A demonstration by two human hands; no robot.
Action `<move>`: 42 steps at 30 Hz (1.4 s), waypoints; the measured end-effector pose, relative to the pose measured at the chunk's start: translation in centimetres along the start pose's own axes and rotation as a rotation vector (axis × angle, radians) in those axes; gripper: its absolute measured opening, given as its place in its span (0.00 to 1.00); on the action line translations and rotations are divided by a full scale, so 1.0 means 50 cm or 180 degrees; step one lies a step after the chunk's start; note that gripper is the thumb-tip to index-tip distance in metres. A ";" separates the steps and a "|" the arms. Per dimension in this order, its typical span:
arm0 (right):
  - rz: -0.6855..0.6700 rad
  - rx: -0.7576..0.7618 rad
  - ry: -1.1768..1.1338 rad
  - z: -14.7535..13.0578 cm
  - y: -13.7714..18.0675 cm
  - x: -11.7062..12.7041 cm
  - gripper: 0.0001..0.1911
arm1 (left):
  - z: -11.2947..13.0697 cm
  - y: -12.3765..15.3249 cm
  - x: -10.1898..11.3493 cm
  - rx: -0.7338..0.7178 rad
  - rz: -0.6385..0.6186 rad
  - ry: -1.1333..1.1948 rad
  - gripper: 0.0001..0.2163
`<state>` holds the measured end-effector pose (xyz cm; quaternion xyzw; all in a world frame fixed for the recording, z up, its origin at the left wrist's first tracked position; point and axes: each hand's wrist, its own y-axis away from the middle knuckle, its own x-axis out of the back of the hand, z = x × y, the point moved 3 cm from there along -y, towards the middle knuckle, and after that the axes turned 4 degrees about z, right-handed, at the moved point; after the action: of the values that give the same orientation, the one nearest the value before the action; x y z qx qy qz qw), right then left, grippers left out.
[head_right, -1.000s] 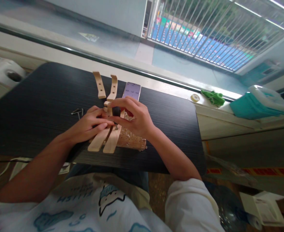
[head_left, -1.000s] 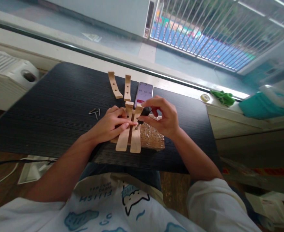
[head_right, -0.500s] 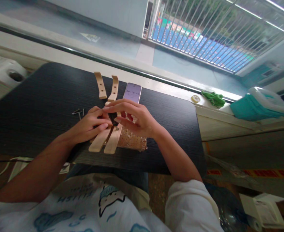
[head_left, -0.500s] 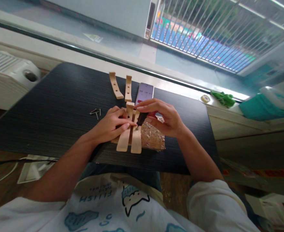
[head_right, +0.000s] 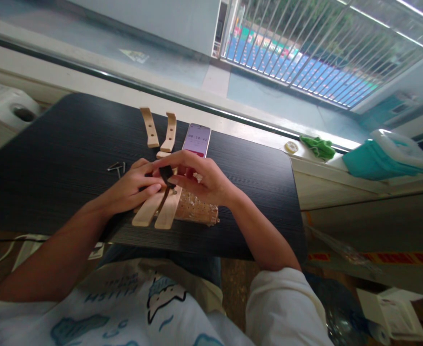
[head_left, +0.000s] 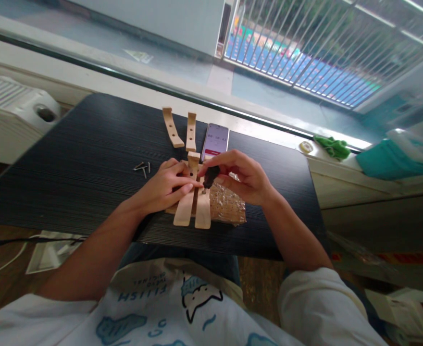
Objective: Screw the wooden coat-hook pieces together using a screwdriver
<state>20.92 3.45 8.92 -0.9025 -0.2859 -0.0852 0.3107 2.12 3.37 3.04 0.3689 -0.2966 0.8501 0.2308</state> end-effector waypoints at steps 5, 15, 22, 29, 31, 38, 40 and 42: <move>0.0090 0.0185 0.0119 -0.011 -0.003 0.001 0.10 | 0.002 -0.001 0.001 -0.0017 0.0018 0.0000 0.18; 0.0298 0.0351 0.0307 -0.012 -0.006 0.006 0.08 | -0.001 0.001 -0.002 -0.0070 0.0068 0.0049 0.18; 0.0414 0.0422 0.0242 0.000 -0.003 0.006 0.12 | -0.004 0.001 -0.003 -0.0073 0.0100 0.0069 0.17; 0.0533 0.0551 0.0430 -0.001 -0.004 0.005 0.11 | 0.000 0.001 -0.001 -0.0078 0.0067 0.0037 0.17; 0.0601 0.0643 0.0552 -0.004 -0.005 0.004 0.11 | 0.000 0.001 -0.001 -0.0071 0.0073 0.0047 0.17; 0.0839 0.0871 0.1103 -0.007 -0.003 0.004 0.10 | -0.002 0.001 -0.003 -0.0084 0.0097 0.0043 0.17; 0.0866 0.0894 0.1201 -0.007 -0.001 0.003 0.10 | -0.002 0.001 -0.003 -0.0100 0.0110 0.0053 0.17; 0.0880 0.0922 0.1274 -0.009 0.001 0.003 0.11 | -0.002 0.002 -0.002 -0.0105 0.0122 0.0063 0.17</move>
<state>21.08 3.21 9.27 -0.8443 -0.1023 -0.1768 0.4954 2.07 3.35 2.85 0.3509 -0.3154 0.8529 0.2235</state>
